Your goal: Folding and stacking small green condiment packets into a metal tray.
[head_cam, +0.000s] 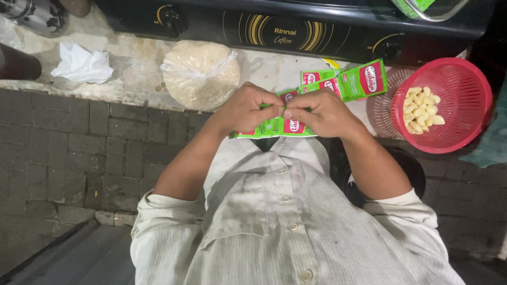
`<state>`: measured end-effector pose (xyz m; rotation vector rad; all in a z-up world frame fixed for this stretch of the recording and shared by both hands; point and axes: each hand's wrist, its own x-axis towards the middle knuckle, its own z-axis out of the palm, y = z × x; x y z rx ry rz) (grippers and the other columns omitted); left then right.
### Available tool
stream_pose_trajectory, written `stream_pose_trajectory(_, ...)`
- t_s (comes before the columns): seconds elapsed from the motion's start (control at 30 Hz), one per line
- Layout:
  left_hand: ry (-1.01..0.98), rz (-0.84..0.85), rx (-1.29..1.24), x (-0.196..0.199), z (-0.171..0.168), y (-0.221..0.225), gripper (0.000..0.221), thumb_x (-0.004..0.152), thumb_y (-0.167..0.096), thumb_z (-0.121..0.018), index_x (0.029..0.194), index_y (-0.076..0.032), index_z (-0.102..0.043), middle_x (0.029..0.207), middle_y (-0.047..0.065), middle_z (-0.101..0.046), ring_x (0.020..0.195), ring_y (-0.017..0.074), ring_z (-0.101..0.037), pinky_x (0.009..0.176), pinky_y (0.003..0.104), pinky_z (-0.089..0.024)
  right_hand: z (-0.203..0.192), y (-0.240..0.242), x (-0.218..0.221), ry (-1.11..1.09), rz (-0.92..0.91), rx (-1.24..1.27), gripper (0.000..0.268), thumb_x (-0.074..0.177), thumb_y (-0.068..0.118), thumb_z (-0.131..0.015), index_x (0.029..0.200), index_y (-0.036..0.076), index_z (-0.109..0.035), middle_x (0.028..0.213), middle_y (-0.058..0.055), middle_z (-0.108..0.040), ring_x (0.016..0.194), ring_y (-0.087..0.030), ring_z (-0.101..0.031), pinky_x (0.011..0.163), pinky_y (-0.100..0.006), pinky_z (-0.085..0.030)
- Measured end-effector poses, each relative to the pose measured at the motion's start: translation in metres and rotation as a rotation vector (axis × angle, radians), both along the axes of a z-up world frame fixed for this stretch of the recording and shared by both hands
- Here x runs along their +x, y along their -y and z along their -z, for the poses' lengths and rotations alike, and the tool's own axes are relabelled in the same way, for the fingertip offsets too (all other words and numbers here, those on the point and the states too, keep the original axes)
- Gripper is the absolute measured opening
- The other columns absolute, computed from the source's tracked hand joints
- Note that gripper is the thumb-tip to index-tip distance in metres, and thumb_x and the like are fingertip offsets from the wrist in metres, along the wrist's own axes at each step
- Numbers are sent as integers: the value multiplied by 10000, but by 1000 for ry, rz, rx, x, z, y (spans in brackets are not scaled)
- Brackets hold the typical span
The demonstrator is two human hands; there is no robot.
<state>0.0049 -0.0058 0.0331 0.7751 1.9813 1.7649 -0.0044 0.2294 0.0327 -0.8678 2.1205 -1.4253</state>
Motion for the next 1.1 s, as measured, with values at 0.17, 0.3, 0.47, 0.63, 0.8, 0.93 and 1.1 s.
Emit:
stream_pose_trajectory(0.17, -81, 16, -88, -5, -10, 3, 142, 910, -120, -625, 856, -93, -754, 448, 43, -510, 377, 160, -447, 496, 292, -413, -36, 5, -4, 42, -73, 109, 174, 864, 71, -707, 1018, -3, -740, 632, -182, -655, 472, -216, -539, 542, -368, -465)
stream_pose_trajectory(0.3, -53, 133, -364, -9, -20, 8, 266, 757, -347, -806, 773, -92, -734, 442, 86, -519, 409, 269, -512, 545, 377, -457, -42, 11, -3, 42, -97, 143, 172, 847, 9, -701, 1012, -21, -740, 616, -173, -652, 433, -211, -501, 520, -363, -434)
stream_pose_trajectory(0.47, 10, 152, -365, -9, -5, 7, 366, 840, -342, -727, 602, -95, -600, 408, 62, -476, 424, 240, -491, 550, 347, -441, -26, 11, -3, 24, -63, 67, 164, 885, 42, -698, 1039, 11, -746, 585, -126, -627, 408, -144, -437, 509, -307, -421)
stream_pose_trajectory(0.63, 95, 114, -219, -6, 9, 5, 340, 864, -270, -723, 588, -119, -594, 415, 16, -473, 434, 159, -449, 535, 289, -417, -13, 6, -3, 33, -18, -30, 145, 907, 46, -687, 1039, 25, -742, 577, -103, -618, 392, -109, -393, 489, -273, -398)
stream_pose_trajectory(0.8, 91, 92, -94, -6, 27, 7, 278, 869, -230, -750, 627, -127, -663, 423, 2, -520, 420, 115, -451, 506, 257, -420, -10, 6, 0, 22, 6, -93, 126, 896, 16, -689, 1008, 24, -746, 681, -142, -692, 477, -162, -542, 592, -306, -475)
stream_pose_trajectory(0.93, 90, 76, -49, -8, 35, 6, 242, 876, -248, -756, 674, -128, -698, 443, 3, -546, 430, 100, -459, 508, 252, -424, -2, 2, -2, 25, 13, -119, 103, 896, 23, -702, 991, 11, -739, 726, -147, -708, 535, -194, -604, 613, -320, -495)
stream_pose_trajectory(1.1, 181, 89, -215, -6, 29, 9, 133, 819, -267, -784, 832, -135, -775, 538, 43, -644, 461, 161, -580, 607, 283, -506, -11, 7, 0, 125, 26, -45, 192, 862, 50, -741, 1050, 19, -719, 728, -179, -688, 415, -119, -497, 479, -255, -463)
